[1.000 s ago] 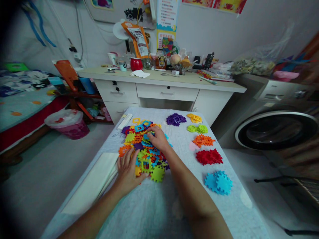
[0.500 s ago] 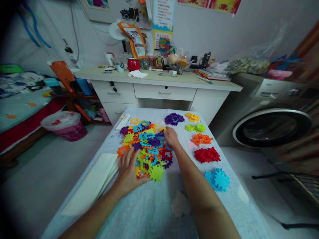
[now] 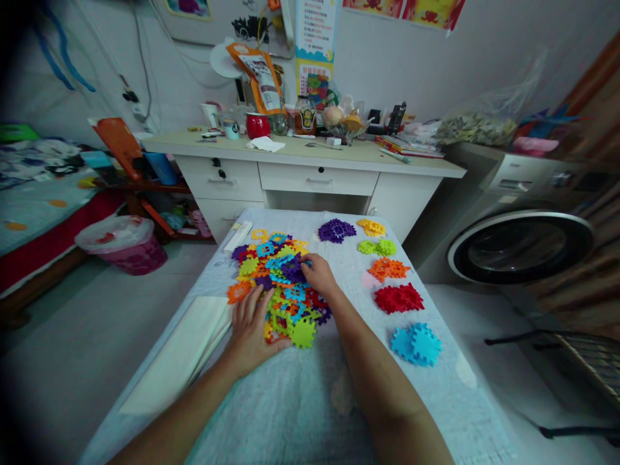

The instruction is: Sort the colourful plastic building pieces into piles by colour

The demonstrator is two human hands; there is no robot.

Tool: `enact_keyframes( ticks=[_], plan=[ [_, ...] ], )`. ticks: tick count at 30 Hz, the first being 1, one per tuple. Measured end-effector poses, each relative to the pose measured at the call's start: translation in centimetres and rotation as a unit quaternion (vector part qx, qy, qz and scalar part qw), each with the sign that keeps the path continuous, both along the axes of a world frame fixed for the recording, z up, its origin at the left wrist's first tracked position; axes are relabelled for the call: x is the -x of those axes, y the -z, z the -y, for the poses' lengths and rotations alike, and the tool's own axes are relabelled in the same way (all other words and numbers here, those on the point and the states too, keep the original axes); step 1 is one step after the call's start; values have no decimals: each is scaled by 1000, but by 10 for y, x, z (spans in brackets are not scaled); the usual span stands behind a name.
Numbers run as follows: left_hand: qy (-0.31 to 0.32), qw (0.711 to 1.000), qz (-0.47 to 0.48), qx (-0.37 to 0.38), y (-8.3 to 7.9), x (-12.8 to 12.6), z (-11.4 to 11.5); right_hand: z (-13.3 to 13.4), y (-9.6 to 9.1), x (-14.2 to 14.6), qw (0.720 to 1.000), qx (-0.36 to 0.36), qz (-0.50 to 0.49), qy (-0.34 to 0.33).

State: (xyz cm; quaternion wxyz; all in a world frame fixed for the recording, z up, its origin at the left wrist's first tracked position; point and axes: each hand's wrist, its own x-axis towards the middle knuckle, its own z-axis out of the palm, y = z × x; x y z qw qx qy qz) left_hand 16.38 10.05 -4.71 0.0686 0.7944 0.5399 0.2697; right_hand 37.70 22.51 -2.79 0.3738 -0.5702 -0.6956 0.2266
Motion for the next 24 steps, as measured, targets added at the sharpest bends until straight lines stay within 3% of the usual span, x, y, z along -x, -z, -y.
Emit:
enact_keyframes(
  ticks=[4,10,13,16,18,21,24],
  plan=[
    [6,1000,8,-19,3,1,0,14,-10,6,994,-27,-98,-32],
    [4,999,23,-26,4,1,-1,36,-29,9,965,3,-199,-171],
    [3,999,27,-26,3,1,-1,45,-32,-8,979,2,-170,-113],
    [3,999,24,-24,2,1,-2,53,-28,-32,999,20,-42,12],
    [5,999,26,-25,1,2,-2,59,-21,-44,994,56,63,66],
    [9,999,32,-36,1,2,-4,69,-12,-48,978,95,163,95],
    [13,998,36,-50,1,2,-5,76,-7,-40,979,83,163,95]
  ],
)
